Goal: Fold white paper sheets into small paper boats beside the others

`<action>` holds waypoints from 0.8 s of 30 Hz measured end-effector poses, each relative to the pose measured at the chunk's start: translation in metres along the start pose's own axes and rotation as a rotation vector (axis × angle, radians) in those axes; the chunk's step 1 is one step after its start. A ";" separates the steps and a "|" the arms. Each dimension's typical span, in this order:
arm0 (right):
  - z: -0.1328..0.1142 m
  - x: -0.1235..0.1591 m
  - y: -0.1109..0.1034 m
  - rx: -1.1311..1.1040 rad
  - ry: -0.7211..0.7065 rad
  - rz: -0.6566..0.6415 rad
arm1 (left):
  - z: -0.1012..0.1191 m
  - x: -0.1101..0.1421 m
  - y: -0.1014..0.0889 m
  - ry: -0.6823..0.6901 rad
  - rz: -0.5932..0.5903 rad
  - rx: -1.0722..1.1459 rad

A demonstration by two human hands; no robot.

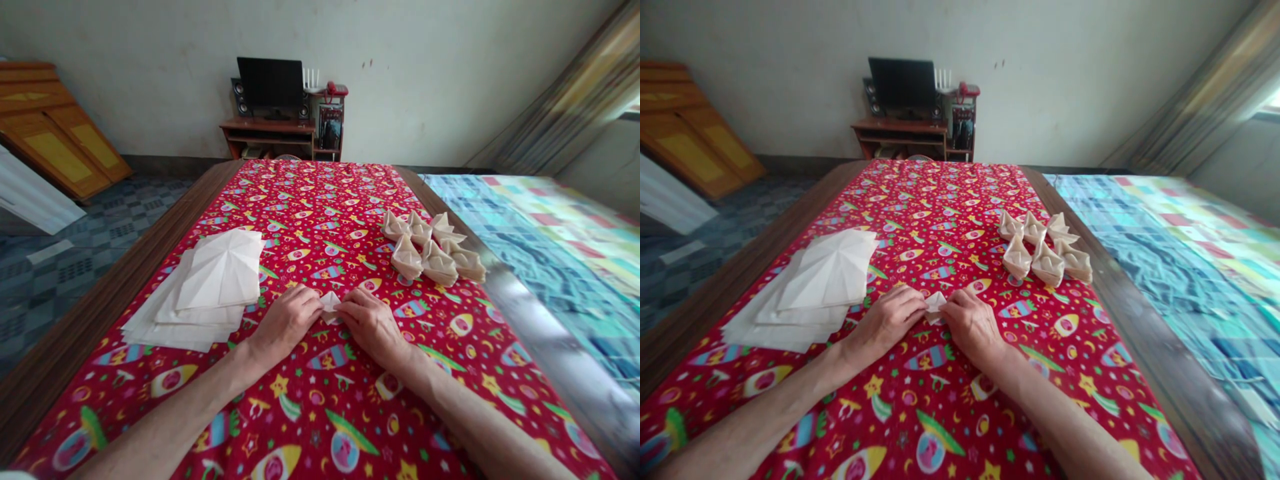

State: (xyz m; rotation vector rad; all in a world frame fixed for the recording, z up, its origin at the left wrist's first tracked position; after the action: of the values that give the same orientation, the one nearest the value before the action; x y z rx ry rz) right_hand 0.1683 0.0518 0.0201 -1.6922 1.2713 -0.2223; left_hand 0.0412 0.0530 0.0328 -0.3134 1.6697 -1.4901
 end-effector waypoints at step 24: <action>0.002 -0.006 0.000 0.145 0.112 -0.019 | -0.028 -0.006 0.017 -0.277 -0.072 0.140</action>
State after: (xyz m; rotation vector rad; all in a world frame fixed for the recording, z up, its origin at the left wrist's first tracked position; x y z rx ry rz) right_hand 0.1667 0.0581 0.0218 -1.5862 1.2897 -0.4161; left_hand 0.0303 0.0808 0.0173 -0.4842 1.3416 -1.5309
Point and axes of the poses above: each hand's wrist, its own x-axis away from the middle knuckle, its own y-axis out of the palm, z = x × y, the point moved 7 cm from there along -x, towards the middle knuckle, and after that the axes turned 10 degrees about -x, right-handed, at the moved point
